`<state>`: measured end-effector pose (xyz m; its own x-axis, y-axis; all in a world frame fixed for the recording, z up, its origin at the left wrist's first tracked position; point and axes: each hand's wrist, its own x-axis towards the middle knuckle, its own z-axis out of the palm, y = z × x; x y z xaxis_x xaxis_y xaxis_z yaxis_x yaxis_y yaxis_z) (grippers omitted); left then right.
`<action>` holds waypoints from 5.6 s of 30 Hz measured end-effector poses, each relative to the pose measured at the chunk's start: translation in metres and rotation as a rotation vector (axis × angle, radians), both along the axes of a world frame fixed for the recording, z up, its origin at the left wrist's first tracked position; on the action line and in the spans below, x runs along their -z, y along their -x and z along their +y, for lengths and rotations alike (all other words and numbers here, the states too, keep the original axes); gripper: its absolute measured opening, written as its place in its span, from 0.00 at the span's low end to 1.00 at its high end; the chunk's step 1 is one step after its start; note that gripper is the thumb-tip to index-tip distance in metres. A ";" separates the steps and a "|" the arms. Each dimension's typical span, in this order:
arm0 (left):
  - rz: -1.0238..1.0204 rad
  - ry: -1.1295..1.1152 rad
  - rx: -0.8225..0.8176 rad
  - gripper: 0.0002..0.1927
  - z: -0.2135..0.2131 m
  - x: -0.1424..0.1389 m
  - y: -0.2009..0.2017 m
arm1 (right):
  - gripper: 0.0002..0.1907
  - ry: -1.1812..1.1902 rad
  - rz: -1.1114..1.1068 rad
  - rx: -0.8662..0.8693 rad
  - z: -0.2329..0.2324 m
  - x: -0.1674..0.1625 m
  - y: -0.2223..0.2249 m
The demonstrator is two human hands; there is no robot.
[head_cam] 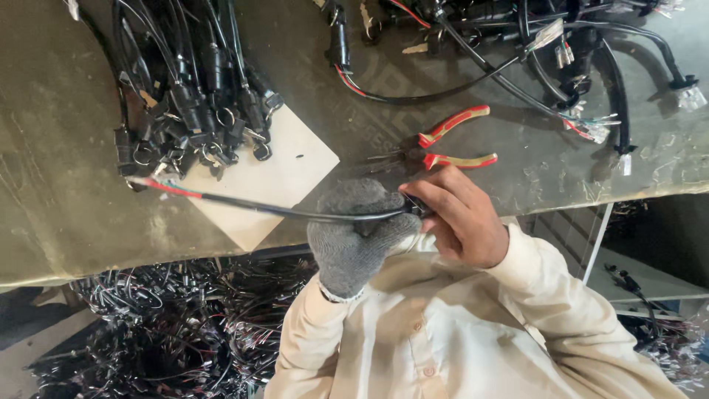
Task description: The person strips the outer insulation from the end of a black cable using red-handled pliers, pulls the stripped section free, and sets the prepared cable aside, repeating the process on successive cables from a pile on the workbench.
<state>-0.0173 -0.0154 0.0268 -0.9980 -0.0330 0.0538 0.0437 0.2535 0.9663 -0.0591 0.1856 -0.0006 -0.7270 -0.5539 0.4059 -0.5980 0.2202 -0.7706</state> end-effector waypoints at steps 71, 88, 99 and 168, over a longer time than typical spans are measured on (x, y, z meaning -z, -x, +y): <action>-0.193 -0.614 0.129 0.20 0.004 -0.001 -0.022 | 0.18 -0.190 -0.058 0.085 0.004 -0.008 0.027; 0.009 0.061 0.163 0.29 -0.001 -0.011 -0.015 | 0.29 -0.333 0.026 0.089 0.000 0.000 0.032; 0.169 0.539 -0.012 0.35 0.014 0.013 -0.032 | 0.23 -0.412 0.056 0.178 -0.005 -0.005 0.018; -0.029 -0.009 0.243 0.18 0.020 0.006 -0.006 | 0.20 0.634 -0.970 0.080 -0.002 -0.043 0.017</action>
